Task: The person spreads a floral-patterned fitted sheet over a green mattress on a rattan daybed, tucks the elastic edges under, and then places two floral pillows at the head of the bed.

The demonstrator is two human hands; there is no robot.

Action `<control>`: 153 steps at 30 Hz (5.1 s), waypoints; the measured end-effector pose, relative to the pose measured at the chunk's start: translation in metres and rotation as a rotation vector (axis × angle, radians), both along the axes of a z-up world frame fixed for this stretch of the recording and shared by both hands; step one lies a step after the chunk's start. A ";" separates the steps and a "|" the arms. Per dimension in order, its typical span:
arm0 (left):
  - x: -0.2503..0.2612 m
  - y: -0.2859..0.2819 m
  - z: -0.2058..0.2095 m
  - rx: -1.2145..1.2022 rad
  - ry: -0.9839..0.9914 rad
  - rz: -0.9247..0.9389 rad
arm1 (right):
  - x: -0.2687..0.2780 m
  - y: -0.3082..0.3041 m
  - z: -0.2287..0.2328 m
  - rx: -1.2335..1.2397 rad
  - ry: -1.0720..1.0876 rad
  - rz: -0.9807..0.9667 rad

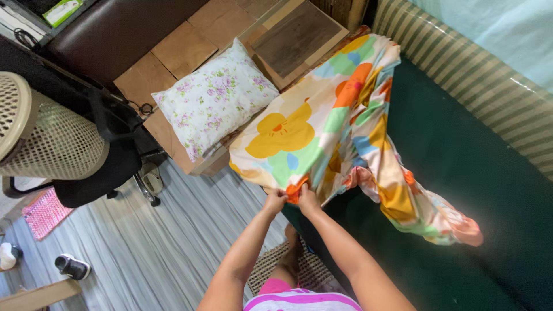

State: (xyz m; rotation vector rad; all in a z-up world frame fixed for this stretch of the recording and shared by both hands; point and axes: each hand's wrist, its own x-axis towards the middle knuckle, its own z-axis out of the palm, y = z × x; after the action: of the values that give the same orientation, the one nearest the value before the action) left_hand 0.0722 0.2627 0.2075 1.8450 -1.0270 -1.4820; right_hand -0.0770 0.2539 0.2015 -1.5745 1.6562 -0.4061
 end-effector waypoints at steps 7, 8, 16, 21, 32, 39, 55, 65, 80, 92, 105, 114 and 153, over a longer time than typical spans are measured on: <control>-0.065 0.112 0.002 0.267 0.070 0.111 | -0.051 0.074 0.003 0.173 0.314 0.296; -0.076 0.127 0.003 0.340 0.098 0.129 | -0.061 0.083 0.004 0.176 0.323 0.306; -0.148 0.208 0.001 0.232 0.392 0.162 | -0.119 0.170 0.005 0.177 0.348 0.414; -0.158 0.221 -0.006 0.178 0.557 0.117 | -0.145 0.191 0.001 0.141 0.409 0.424; -0.205 0.250 0.010 -0.006 0.812 0.540 | -0.188 0.239 0.040 -0.284 0.236 0.482; -0.242 0.256 0.002 -0.129 0.704 0.844 | -0.251 0.280 0.035 -0.355 0.125 0.338; -0.270 0.316 0.002 -0.361 -0.645 0.061 | -0.392 0.393 0.039 -0.055 0.296 0.601; -0.387 0.387 -0.006 -0.480 -1.021 -1.168 | -0.408 0.433 0.009 -0.034 0.267 0.457; -0.407 0.414 -0.003 -0.195 -0.972 -1.383 | -0.520 0.500 -0.018 -0.152 0.456 0.284; -0.531 0.532 -0.012 -0.207 -1.098 -1.315 | -0.597 0.582 -0.002 -0.014 0.580 0.499; -0.543 0.571 0.011 -0.714 -0.729 -0.465 | -0.632 0.582 0.015 0.061 0.241 0.448; -0.658 0.624 -0.023 -0.715 -0.242 -0.375 | -0.611 0.587 0.095 0.012 -0.306 0.452; -0.681 0.759 0.022 -0.118 -1.088 -0.400 | -0.975 0.616 0.065 -0.013 0.832 0.364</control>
State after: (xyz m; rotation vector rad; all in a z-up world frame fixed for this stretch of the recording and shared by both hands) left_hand -0.6089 1.0216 0.2296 2.4671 -1.9950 -0.4460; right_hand -1.0517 0.8697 0.2669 -2.1654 1.8641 0.5019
